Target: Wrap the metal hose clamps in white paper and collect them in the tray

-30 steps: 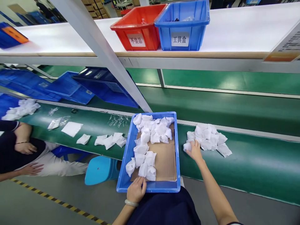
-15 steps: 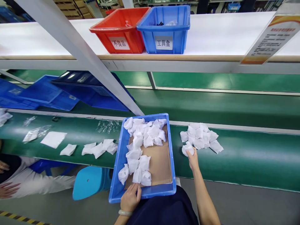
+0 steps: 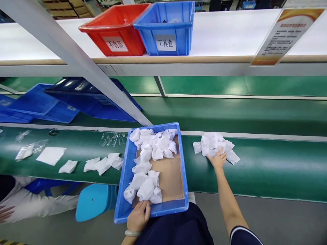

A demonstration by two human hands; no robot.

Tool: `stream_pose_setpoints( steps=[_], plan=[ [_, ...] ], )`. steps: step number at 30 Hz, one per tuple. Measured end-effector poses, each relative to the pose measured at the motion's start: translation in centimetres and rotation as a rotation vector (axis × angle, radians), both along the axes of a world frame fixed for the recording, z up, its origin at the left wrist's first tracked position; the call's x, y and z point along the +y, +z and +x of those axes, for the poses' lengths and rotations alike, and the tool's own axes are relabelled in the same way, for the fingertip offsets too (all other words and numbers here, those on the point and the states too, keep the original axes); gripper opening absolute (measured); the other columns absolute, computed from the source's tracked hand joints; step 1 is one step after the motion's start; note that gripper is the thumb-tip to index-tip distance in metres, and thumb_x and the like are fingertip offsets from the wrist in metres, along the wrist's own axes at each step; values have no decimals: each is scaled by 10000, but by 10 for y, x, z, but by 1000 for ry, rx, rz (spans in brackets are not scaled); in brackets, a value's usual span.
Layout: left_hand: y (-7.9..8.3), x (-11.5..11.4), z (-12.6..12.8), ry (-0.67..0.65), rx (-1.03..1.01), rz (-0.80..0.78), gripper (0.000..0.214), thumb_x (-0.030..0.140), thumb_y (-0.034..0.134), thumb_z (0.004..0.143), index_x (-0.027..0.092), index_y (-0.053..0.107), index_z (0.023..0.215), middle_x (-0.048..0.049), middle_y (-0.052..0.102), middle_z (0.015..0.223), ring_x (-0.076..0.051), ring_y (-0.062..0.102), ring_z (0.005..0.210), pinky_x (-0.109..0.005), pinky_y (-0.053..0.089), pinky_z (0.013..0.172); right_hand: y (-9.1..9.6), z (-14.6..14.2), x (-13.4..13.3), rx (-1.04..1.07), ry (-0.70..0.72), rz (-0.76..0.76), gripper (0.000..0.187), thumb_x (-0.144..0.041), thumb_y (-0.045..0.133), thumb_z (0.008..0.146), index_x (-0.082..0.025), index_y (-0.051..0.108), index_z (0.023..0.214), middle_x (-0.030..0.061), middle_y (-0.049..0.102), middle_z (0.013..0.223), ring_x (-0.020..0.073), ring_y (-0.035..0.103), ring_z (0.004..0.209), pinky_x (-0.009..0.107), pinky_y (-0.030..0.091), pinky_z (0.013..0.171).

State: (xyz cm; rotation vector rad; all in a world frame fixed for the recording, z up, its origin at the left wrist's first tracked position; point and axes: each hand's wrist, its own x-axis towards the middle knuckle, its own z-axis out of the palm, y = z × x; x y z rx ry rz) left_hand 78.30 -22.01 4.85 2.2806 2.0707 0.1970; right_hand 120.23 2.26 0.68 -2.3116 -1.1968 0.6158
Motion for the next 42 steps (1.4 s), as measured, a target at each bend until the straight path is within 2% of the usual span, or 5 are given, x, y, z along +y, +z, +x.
stream_pose_setpoints(
  steps=[8, 14, 22, 31, 42],
  plan=[
    [0, 0, 2, 34, -12, -8, 315, 303, 362, 942, 199, 645, 850, -25, 701, 770, -175, 661, 736, -278, 508, 683, -43, -17, -59, -103, 80, 34, 653, -386, 446, 818, -76, 335, 1382, 217, 469, 1206, 352, 433, 1168, 479, 345, 996],
    [2, 0, 2, 24, -7, -43, 318, 285, 356, 946, 208, 625, 795, -17, 678, 735, -168, 651, 720, -276, 487, 675, -45, -24, -20, -127, 117, 43, 780, -651, 568, 731, -170, 429, 1330, 212, 294, 1403, 413, 282, 1290, 518, 320, 996],
    [5, 2, 5, 33, -29, -13, 299, 273, 379, 931, 210, 631, 783, -17, 678, 723, -167, 647, 702, -270, 479, 649, -34, -44, -18, -57, 112, 29, 292, -377, 463, 822, -173, 621, 959, 168, 487, 1149, 330, 422, 1140, 448, 345, 956],
    [5, 2, 6, 30, 2, -2, 305, 262, 377, 933, 205, 635, 780, -16, 674, 720, -163, 646, 689, -272, 481, 639, -1, -78, 0, 174, 99, 59, 698, -308, 439, 818, -138, 207, 1454, 158, 526, 1258, 280, 553, 1064, 346, 421, 869],
    [3, 1, 6, 15, 15, 91, 332, 279, 349, 952, 190, 649, 843, -34, 711, 784, -170, 671, 733, -266, 517, 651, 9, -94, 22, 541, -44, 74, 518, -461, 445, 877, -165, 416, 1300, 101, 602, 1121, 203, 607, 857, 370, 527, 713]
  ],
)
